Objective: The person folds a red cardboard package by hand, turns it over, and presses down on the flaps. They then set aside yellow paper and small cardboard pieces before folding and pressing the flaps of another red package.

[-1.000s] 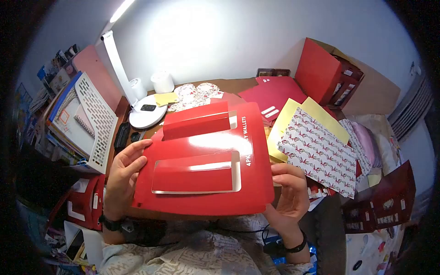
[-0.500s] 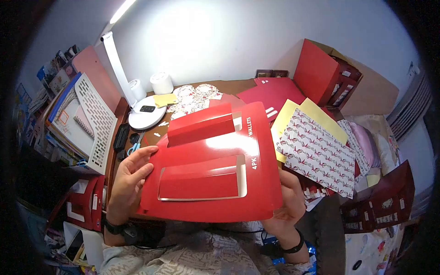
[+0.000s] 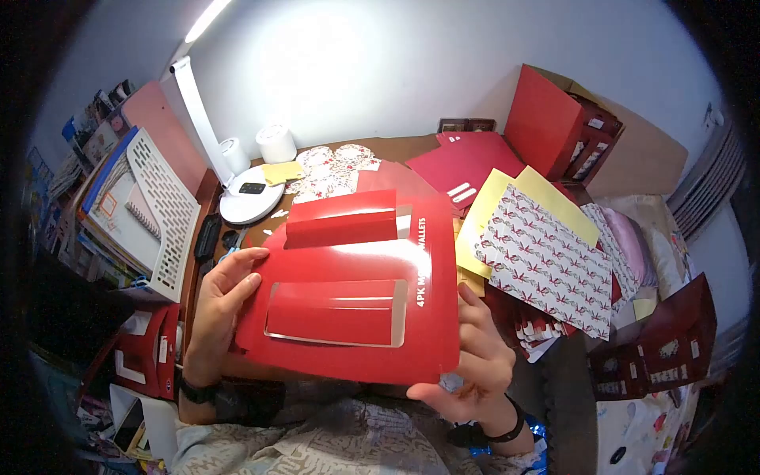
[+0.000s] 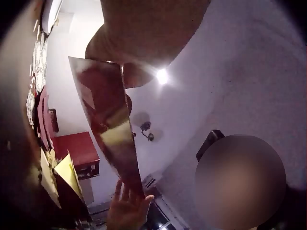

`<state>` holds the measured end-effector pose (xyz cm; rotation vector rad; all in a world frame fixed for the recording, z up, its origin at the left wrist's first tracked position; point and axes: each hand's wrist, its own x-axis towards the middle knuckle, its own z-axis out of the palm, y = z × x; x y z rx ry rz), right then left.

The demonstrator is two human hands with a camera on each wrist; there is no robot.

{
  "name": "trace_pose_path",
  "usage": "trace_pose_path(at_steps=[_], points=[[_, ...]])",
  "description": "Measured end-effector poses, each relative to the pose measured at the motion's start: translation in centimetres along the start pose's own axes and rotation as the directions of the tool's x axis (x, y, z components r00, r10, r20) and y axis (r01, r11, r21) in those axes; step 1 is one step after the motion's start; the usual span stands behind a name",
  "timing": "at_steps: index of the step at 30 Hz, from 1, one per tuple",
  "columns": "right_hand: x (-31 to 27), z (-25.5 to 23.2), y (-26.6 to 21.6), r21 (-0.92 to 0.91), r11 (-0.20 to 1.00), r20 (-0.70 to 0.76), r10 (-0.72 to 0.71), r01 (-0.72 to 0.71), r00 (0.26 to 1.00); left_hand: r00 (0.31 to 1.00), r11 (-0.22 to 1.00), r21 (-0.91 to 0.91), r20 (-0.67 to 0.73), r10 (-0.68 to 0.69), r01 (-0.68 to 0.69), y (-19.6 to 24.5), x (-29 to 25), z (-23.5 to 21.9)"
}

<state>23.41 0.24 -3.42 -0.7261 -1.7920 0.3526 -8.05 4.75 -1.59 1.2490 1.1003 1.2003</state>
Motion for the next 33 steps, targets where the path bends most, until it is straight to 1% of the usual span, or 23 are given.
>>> trace_pose_path(at_steps=[1,3,5,6,7,8,9,10,11,12,13,14,15,16,17,19,20,21,23,24,28,30,33], points=[[0.0,0.0,0.0,0.0,1.0,-0.001,0.001,-0.001,1.0,1.0,1.0,0.014,0.005,-0.004,0.004,0.2,0.0,0.0],[0.0,0.1,0.0,0.081,0.996,0.006,-0.041,0.041,0.999,1.0,0.999,0.039,0.022,-0.013,0.012,0.9,-0.1,0.1],[0.0,0.1,-0.4,0.094,0.995,0.01,-0.023,0.022,1.0,0.999,0.998,0.063,0.038,-0.022,0.02,0.8,-0.1,-0.2],[0.0,0.1,-0.6,0.108,0.994,0.014,-0.006,0.005,1.0,0.998,0.964,0.26,0.046,0.045,-0.055,0.4,0.1,-0.7],[0.0,0.1,-0.7,0.107,0.994,0.014,-0.007,0.006,1.0,0.992,0.886,0.445,0.067,0.109,-0.128,0.3,0.2,-0.9],[0.0,0.3,-0.7,0.1,0.995,-0.008,0.003,-0.002,1.0,0.992,0.886,0.444,0.067,0.11,-0.129,0.5,0.1,-0.6],[0.0,0.4,-0.8,0.093,0.996,-0.029,0.013,-0.01,0.999,0.988,0.789,0.599,0.034,0.149,-0.139,1.2,-0.2,0.0],[0.0,0.6,-0.8,0.093,0.996,-0.028,0.012,-0.01,1.0,0.982,0.665,0.734,0.007,0.191,-0.135,1.8,-0.5,0.6],[-0.1,0.7,-0.8,0.097,0.995,-0.053,0.043,-0.038,0.998,0.981,0.666,0.734,0.006,0.191,-0.134,2.2,-0.8,0.9],[-0.3,0.9,-0.8,0.102,0.993,-0.077,0.075,-0.067,0.994,0.924,0.445,0.859,0.078,0.375,-0.253,2.4,-1.3,1.2],[-0.5,1.0,-0.5,0.102,0.993,-0.076,0.074,-0.066,0.994,0.832,0.183,0.929,0.187,0.522,-0.323,2.8,-1.7,1.6],[-0.7,1.2,-0.1,0.124,0.99,-0.077,0.07,-0.06,0.995,0.781,0.218,0.886,0.218,0.585,-0.41,3.2,-2.2,2.2],[-0.9,1.3,0.2,0.146,0.988,-0.078,0.066,-0.054,0.995,0.782,0.219,0.886,0.216,0.585,-0.409,3.6,-3.0,2.9],[-0.9,1.3,0.1,0.148,0.987,-0.072,0.068,-0.057,0.995,0.746,0.252,0.797,0.331,0.577,-0.549,3.8,-4.0,3.6],[-1.0,1.4,0.0,0.137,0.987,-0.057,0.09,-0.082,0.994,0.693,0.285,0.687,0.437,0.574,-0.669,3.7,-4.8,4.4],[-0.9,1.7,-0.3,0.133,0.985,-0.036,0.111,-0.105,0.993,0.637,0.307,0.583,0.523,0.566,-0.752,2.9,-5.7,6.7],[-0.8,2.0,-0.5,0.113,0.987,-0.041,0.117,-0.112,0.992,0.623,0.33,0.544,0.541,0.565,-0.771,2.2,-5.6,7.5],[-0.8,2.1,-0.7,0.092,0.989,-0.049,0.124,-0.119,0.991,0.625,0.331,0.546,0.539,0.565,-0.77,1.8,-5.5,8.1],[-0.9,2.1,-1.0,0.087,0.986,-0.036,0.145,-0.141,0.989,0.651,0.322,0.594,0.496,0.574,-0.737,1.2,-5.3,9.0],[-1.0,2.0,-1.1,0.082,0.983,-0.026,0.166,-0.164,0.986,0.637,0.292,0.606,0.492,0.594,-0.74,0.9,-5.1,9.1],[-1.3,2.0,-1.1,0.072,0.984,-0.04,0.163,-0.16,0.986,0.624,0.295,0.596,0.477,0.618,-0.747,0.5,-4.9,9.7],[-1.4,2.0,-1.0,0.054,0.99,-0.025,0.132,-0.13,0.991,0.617,0.24,0.634,0.479,0.624,-0.735,0.3,-4.9,9.8],[-1.5,2.3,-0.5,0.091,0.988,-0.05,0.134,-0.129,0.99,0.613,0.244,0.631,0.471,0.634,-0.737,0.1,-4.6,9.9]])
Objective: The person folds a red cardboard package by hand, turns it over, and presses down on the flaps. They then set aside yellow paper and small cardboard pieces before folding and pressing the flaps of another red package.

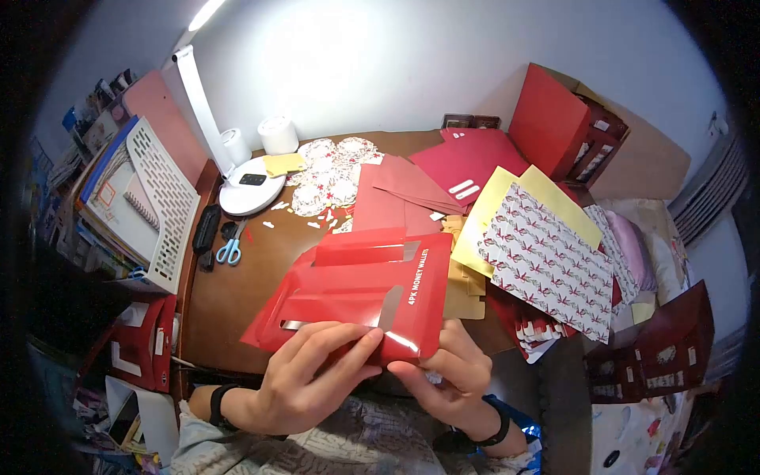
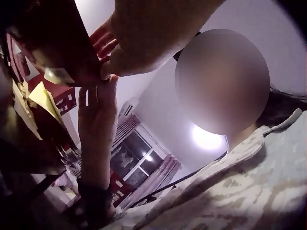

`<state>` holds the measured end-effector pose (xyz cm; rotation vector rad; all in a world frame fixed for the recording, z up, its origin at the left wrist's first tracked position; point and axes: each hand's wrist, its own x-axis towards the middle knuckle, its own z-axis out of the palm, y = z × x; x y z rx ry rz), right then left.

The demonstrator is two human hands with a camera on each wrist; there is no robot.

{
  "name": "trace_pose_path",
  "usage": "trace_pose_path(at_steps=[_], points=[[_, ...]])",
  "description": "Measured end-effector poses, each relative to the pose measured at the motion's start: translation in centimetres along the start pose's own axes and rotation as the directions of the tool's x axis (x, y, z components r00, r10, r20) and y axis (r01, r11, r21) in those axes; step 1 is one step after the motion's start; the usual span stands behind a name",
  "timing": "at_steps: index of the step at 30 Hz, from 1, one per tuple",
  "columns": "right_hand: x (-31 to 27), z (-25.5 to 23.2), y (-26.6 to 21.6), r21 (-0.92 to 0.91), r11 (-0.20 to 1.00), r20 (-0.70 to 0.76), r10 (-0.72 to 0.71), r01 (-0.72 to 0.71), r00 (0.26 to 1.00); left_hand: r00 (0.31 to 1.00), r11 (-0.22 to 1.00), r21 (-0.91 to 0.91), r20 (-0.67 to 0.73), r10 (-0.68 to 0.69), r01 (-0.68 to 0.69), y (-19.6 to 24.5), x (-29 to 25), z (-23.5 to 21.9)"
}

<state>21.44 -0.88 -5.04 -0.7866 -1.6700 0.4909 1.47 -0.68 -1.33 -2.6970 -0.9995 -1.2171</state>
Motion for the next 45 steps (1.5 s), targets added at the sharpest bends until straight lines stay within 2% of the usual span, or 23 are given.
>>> trace_pose_path(at_steps=[4,6,10,12,16,18,22,25,27,33,37,39,43,45], points=[[-0.1,0.0,0.1,-0.001,1.0,0.013,0.022,-0.022,1.0,0.999,0.998,-0.042,0.018,-0.036,0.037,-0.1,-0.1,0.1],[-0.1,0.2,0.1,0.028,0.997,0.016,0.073,-0.074,0.997,0.999,1.0,-0.015,0.041,0.003,-0.002,-0.2,-0.2,0.2],[0.0,0.1,-0.1,0.087,0.986,0.045,0.14,-0.144,0.989,0.995,0.998,-0.054,0.098,-0.014,0.019,-0.3,-0.3,-0.2],[0.4,-0.1,-0.4,0.059,0.985,0.142,0.155,-0.164,0.978,0.989,0.995,-0.09,0.149,-0.024,0.038,-0.5,-0.3,-0.4],[0.5,0.2,-0.2,0.084,0.97,0.206,0.209,-0.23,0.956,0.992,0.994,-0.094,0.124,-0.036,0.048,-0.4,-0.2,-0.4],[0.3,0.3,0.1,0.141,0.933,0.263,0.287,-0.331,0.921,0.989,0.993,-0.103,0.138,-0.047,0.062,-0.4,-0.3,-0.5],[0.1,0.3,0.3,0.149,0.94,0.284,0.257,-0.307,0.924,0.988,0.996,-0.066,0.145,-0.053,0.063,-0.2,-0.5,-0.8],[0.1,0.4,0.3,0.129,0.964,0.299,0.187,-0.234,0.936,0.985,1.0,0.001,0.172,-0.026,0.026,-0.3,-0.8,-0.7],[0.0,0.5,0.2,0.168,0.963,0.268,0.163,-0.213,0.949,0.991,0.996,0.072,0.129,0.039,-0.049,-0.2,-0.7,-0.5],[0.3,0.3,0.0,0.135,0.979,0.249,0.116,-0.153,0.962,0.985,0.988,0.086,0.122,0.12,-0.131,-0.4,-0.5,-0.9],[0.8,-0.1,-0.2,0.104,0.991,0.262,0.058,-0.087,0.963,0.989,0.992,0.043,0.1,0.112,-0.117,-0.5,0.1,-1.3],[0.6,-0.5,-0.2,0.134,0.974,0.26,0.141,-0.181,0.955,0.997,0.998,0.035,0.052,0.051,-0.053,-0.7,-0.2,-1.5],[0.5,-1.0,0.2,0.148,0.976,0.262,0.119,-0.162,0.958,0.991,0.998,0.055,0.135,0.005,-0.013,-1.2,-0.4,-2.5],[0.5,-1.0,0.0,0.17,0.969,0.274,0.129,-0.181,0.953,0.991,0.999,0.04,0.134,0.006,-0.011,-1.3,-0.3,-2.5]])
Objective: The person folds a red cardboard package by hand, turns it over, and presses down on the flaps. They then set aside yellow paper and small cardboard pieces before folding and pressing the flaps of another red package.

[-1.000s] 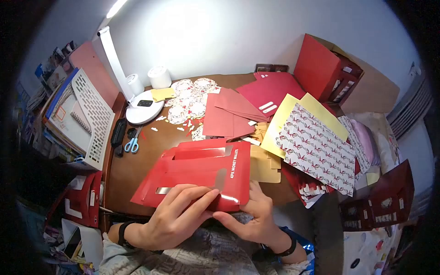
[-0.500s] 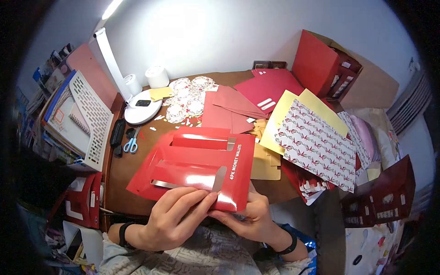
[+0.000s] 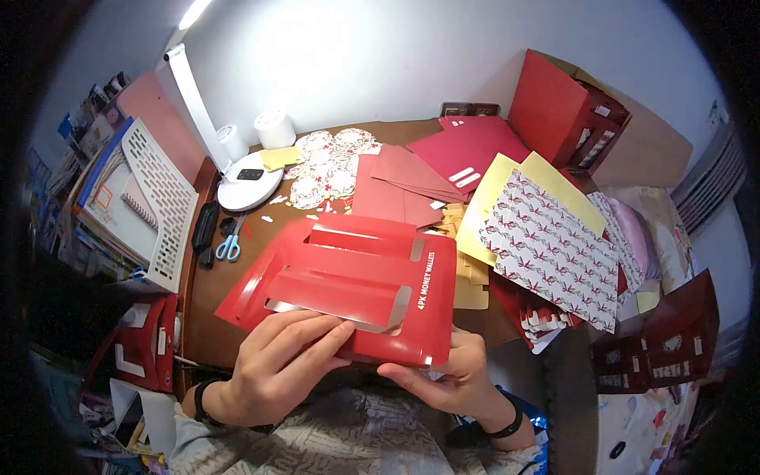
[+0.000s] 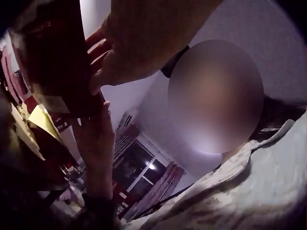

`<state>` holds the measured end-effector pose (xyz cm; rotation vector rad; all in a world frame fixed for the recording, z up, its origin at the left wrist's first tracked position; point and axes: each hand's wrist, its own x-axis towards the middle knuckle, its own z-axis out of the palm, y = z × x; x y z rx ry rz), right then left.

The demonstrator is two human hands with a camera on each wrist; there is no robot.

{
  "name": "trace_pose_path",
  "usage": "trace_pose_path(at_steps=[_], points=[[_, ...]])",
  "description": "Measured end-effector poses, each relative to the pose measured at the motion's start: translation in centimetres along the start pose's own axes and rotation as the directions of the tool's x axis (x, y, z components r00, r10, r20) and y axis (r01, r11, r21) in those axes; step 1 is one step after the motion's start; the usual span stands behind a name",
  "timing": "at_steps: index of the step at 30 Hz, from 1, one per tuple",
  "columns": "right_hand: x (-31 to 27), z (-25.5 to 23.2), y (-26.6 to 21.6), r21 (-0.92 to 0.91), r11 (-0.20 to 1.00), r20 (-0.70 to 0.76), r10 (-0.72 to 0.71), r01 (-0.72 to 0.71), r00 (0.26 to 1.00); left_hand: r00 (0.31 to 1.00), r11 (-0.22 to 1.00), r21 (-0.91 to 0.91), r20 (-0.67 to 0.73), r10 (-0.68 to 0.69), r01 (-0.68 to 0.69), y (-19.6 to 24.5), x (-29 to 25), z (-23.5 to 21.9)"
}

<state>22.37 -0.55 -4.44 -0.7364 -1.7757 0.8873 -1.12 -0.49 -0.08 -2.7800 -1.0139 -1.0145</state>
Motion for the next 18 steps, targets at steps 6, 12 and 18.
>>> trace_pose_path(at_steps=[6,12,18], points=[[0.4,0.2,-0.5,0.141,0.982,0.056,0.119,-0.125,0.991,1.0,0.999,-0.038,0.001,-0.006,0.007,0.1,-0.1,0.4],[0.2,0.5,0.5,0.176,0.973,0.096,0.134,-0.149,0.986,1.0,0.999,-0.051,0.002,-0.011,0.012,0.3,-0.3,0.7],[0.0,0.5,0.1,0.08,0.98,0.096,0.175,-0.183,0.98,1.0,1.0,-0.023,-0.013,-0.003,0.003,0.4,-0.4,1.0]])
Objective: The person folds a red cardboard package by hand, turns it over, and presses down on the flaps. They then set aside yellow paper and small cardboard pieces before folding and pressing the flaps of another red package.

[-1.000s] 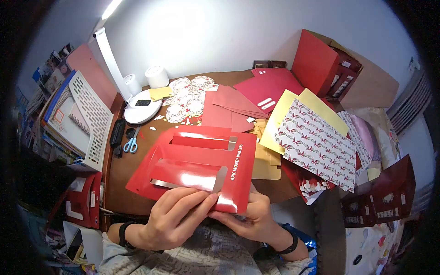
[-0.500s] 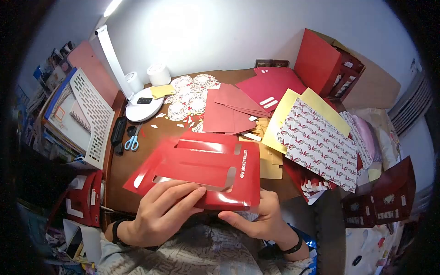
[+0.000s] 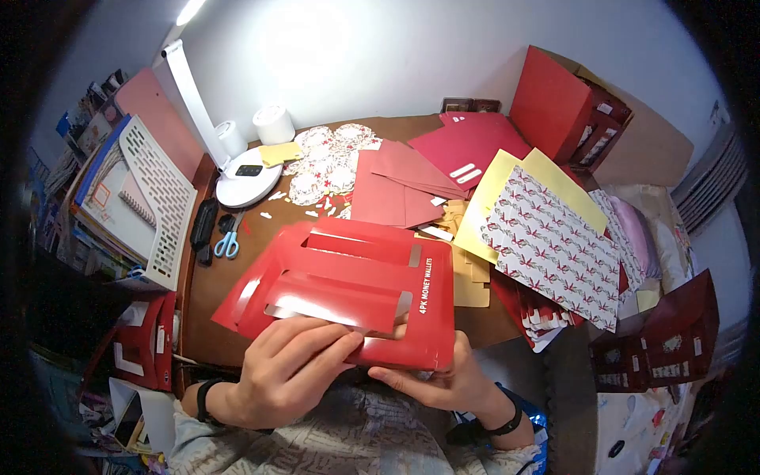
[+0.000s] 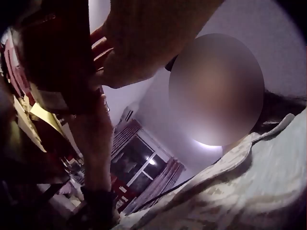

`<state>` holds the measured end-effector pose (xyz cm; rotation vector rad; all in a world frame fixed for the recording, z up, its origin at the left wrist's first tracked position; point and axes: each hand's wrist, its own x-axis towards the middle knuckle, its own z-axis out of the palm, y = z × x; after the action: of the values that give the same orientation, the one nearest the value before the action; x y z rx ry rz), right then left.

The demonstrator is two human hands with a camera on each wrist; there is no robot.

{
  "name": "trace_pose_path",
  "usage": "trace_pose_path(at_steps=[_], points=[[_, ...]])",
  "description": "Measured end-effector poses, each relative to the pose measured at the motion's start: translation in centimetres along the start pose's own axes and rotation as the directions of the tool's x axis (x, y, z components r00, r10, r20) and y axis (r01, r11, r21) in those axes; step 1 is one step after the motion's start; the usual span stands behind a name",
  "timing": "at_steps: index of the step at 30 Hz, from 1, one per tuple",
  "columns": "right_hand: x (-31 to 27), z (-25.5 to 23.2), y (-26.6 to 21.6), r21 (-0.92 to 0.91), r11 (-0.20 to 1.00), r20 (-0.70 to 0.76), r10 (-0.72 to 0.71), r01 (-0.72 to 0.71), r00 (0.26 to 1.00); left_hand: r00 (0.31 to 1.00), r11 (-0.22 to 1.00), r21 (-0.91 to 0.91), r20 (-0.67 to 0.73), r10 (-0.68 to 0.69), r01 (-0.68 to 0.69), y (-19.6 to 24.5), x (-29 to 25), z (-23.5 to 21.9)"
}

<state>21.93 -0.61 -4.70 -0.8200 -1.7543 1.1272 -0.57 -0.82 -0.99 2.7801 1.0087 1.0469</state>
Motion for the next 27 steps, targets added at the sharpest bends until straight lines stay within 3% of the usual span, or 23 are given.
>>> trace_pose_path(at_steps=[4,8,10,11,13,14,16,17,19,20,22,25,26,27], points=[[0.3,0.2,-0.2,-0.04,0.992,-0.056,-0.119,0.117,0.991,1.0,0.999,0.027,-0.012,0.018,-0.018,0.3,-0.1,0.0],[0.0,0.0,-0.1,-0.106,0.986,-0.053,-0.139,0.132,0.989,0.998,0.999,0.026,-0.049,0.032,-0.031,0.0,0.3,-0.6],[-1.1,0.1,0.7,-0.018,0.993,-0.183,-0.118,0.117,0.976,0.995,0.999,0.003,-0.09,0.035,-0.034,-0.3,0.2,-2.1],[-1.5,0.0,0.7,-0.012,0.992,-0.179,-0.127,0.127,0.976,0.989,0.999,0.011,-0.141,0.04,-0.039,-1.1,-0.4,-2.8],[-2.4,-0.4,0.9,0.14,0.99,-0.325,0.076,-0.031,0.943,0.953,1.0,-0.016,-0.302,-0.007,0.002,-2.5,-1.7,-4.2],[-3.2,-1.3,2.7,0.049,0.999,-0.249,0.023,-0.011,0.968,0.922,0.998,-0.043,-0.38,-0.067,0.055,-3.1,-2.2,-4.5],[-3.2,-1.8,1.9,0.094,0.995,-0.251,0.04,-0.017,0.967,0.84,0.972,-0.131,-0.489,-0.234,0.195,-4.5,-2.9,-4.3],[-3.1,-1.8,1.6,0.136,0.99,-0.251,0.066,-0.032,0.966,0.829,0.934,-0.22,-0.434,-0.352,0.281,-5.3,-3.4,-4.4],[-3.2,-1.5,1.5,0.17,0.985,-0.314,0.049,0.005,0.948,0.849,0.872,-0.347,-0.281,-0.447,0.344,-6.5,-3.1,-5.1],[-3.3,-1.8,1.1,0.154,0.987,-0.312,0.083,-0.036,0.946,0.844,0.874,-0.337,-0.291,-0.45,0.349,-7.0,-3.0,-5.4],[-3.5,-1.8,0.1,0.132,0.978,-0.332,0.197,-0.162,0.922,0.867,0.789,-0.461,-0.079,-0.492,0.406,-7.8,-3.1,-5.9],[-4.0,-1.8,0.8,0.189,0.976,-0.4,0.173,-0.103,0.9,0.873,0.709,-0.584,-0.002,-0.487,0.394,-8.8,-3.8,-5.5],[-4.5,-0.9,1.3,0.261,0.965,-0.533,0.173,-0.033,0.828,0.881,0.687,-0.62,0.016,-0.473,0.38,-8.8,-3.8,-5.5],[-4.5,-1.4,1.7,0.26,0.965,-0.53,0.17,-0.031,0.831,0.88,0.688,-0.619,0.011,-0.475,0.379,-8.9,-3.9,-5.3]])
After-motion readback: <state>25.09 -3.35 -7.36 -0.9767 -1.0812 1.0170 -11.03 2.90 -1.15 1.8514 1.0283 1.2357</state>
